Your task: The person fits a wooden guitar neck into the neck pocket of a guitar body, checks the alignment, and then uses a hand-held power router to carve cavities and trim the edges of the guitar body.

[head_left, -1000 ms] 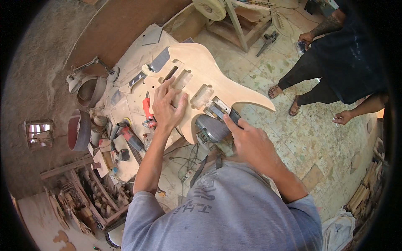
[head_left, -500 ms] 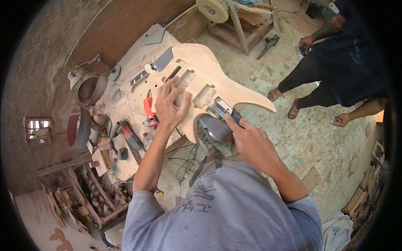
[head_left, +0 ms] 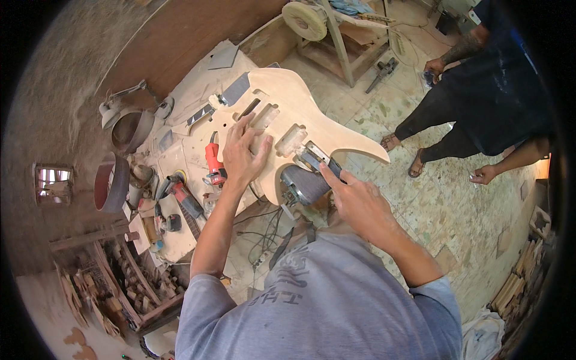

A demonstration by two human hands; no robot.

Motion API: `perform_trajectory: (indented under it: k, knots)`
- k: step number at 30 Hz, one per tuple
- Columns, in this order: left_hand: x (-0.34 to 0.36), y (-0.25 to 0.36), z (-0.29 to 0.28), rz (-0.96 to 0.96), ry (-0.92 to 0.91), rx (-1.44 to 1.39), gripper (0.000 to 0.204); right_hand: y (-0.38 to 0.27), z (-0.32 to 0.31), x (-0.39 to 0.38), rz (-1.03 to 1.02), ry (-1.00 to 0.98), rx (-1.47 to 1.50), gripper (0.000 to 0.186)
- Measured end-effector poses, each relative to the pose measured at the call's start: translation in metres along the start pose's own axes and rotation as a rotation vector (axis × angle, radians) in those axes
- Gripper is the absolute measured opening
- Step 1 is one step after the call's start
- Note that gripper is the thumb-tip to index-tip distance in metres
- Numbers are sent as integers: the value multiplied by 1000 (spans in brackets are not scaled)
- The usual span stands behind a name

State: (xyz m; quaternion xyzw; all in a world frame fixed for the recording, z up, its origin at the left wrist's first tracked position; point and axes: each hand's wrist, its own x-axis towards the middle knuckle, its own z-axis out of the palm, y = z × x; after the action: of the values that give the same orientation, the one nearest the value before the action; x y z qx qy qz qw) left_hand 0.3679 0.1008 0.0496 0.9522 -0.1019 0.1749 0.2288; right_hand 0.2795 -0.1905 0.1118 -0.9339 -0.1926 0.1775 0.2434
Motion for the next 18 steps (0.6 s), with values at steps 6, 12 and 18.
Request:
perform_trajectory:
  k: [6, 12, 18]
  knots:
    - [-1, -1, -1, 14, 15, -28, 29, 32, 36, 4, -137, 202, 438, 55]
    - [5, 32, -20, 313, -137, -170, 30, 33, 24, -38, 109, 353, 700, 59]
    - [22, 45, -34, 764, -401, 127, 20, 53, 19, -66, 167, 270, 705, 59]
